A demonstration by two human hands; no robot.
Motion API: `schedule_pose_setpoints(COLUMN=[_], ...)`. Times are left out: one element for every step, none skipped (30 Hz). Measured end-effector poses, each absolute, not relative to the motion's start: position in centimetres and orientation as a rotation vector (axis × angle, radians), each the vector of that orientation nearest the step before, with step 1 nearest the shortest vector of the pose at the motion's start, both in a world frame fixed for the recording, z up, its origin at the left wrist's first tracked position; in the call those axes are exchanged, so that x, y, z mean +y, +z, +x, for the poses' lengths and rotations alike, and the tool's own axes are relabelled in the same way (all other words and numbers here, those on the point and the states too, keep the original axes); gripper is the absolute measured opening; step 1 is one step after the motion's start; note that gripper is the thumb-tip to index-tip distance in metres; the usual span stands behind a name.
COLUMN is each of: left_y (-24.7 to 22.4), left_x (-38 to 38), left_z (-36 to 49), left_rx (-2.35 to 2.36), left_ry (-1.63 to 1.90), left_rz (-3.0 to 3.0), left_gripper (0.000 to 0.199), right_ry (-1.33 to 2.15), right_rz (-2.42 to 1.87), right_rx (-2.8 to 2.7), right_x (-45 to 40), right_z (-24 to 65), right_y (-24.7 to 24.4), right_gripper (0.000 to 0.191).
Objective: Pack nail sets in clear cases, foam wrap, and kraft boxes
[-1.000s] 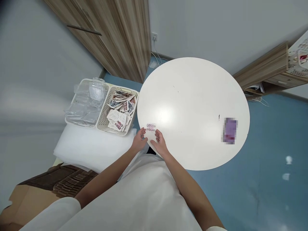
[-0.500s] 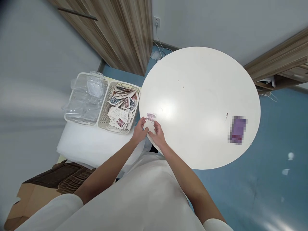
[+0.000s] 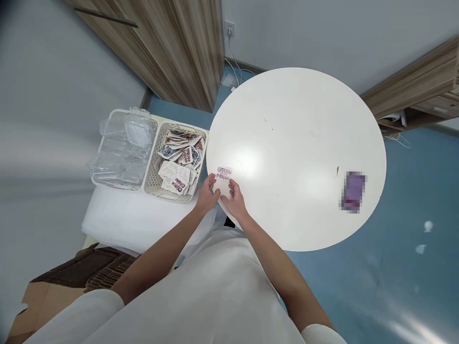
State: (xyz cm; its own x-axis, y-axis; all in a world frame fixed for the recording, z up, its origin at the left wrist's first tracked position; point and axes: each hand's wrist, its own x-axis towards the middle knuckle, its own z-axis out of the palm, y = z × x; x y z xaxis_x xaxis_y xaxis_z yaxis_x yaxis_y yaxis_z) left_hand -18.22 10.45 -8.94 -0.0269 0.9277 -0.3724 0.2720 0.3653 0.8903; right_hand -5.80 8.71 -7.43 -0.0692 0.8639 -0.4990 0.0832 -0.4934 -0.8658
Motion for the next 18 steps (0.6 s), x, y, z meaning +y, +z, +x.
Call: schedule_pose_setpoints(left_y=[-8.9,-8.8,-8.8,-8.8,-8.9,-9.0,-9.0,-9.1,-9.2,-9.3,-9.3,-9.4,-9.4,-9.3,-9.3,-9.2,-9.2,-9.1], left_x=[10.5,10.5,10.5,10.4,10.4,10.4,10.4,10.3,10.3,10.2,10.2,10.1,10.1,10.0,9.9,9.9,9.8,9.7], left_z=[-18.2,-18.2,-18.2,-18.2,-18.2,-18.2,-18.2,-18.2,-18.2,-18.2,-18.1,-18.0,-18.0,-17.9,-17.8,-17.7,-17.6,-17.5], left_rx=[1.542,1.542,1.542,1.543,1.544,1.545,1.545,1.544,1.545,1.546,1.549,1.555,1.561,1.568,1.575,1.581,1.584,1.584], left_ry=[0.761,0.762,0.763,0.764,0.766,0.769,0.773,0.777,0.782,0.789,0.796,0.801,0.804,0.805,0.805,0.807,0.814,0.824], left_rz=[1.119,1.120,1.122,1.126,1.131,1.136,1.142,1.147,1.152,1.156,1.160,1.162,1.164,1.164,1.162,1.159,1.154,1.147], left_gripper=[0.064,0.064,0.063,0.063,0.062,0.062,0.062,0.063,0.063,0.064,0.064,0.065,0.065,0.065,0.065,0.066,0.066,0.067], right_ry=[1.624,1.623,1.620,1.617,1.613,1.610,1.609,1.609,1.611,1.614,1.621,1.632,1.645,1.662,1.679,1.696,1.715,1.732], right_rz=[-1.594,-1.594,-1.594,-1.592,-1.590,-1.586,-1.580,-1.574,-1.569,-1.565,-1.561,-1.558,-1.554,-1.550,-1.545,-1.539,-1.532,-1.523], right_rx=[-1.032,-1.035,-1.038,-1.042,-1.044,-1.046,-1.045,-1.045,-1.044,-1.043,-1.044,-1.046,-1.048,-1.049,-1.048,-1.045,-1.042,-1.040], right_x=[8.7,8.7,8.7,8.7,8.7,8.6,8.6,8.6,8.6,8.6,8.5,8.5,8.4,8.4,8.3,8.1,8.0,7.8], right_z=[-5.8,-5.8,-5.8,-5.8,-5.8,-5.8,-5.8,-5.8,-5.7,-5.7,-5.7,-5.6,-5.5,-5.4,-5.2,-5.0,-4.8,-4.5], right_y=[-7.4,-7.4,-7.4,-7.5,-7.5,-7.6,-7.6,-7.7,-7.7,-7.7,-7.7,-7.6,-7.5,-7.4,-7.2,-7.0,-6.9,-6.7], right_gripper=[0.064,0.064,0.064,0.064,0.063,0.063,0.063,0.064,0.064,0.064,0.065,0.065,0.066,0.067,0.067,0.067,0.067,0.067])
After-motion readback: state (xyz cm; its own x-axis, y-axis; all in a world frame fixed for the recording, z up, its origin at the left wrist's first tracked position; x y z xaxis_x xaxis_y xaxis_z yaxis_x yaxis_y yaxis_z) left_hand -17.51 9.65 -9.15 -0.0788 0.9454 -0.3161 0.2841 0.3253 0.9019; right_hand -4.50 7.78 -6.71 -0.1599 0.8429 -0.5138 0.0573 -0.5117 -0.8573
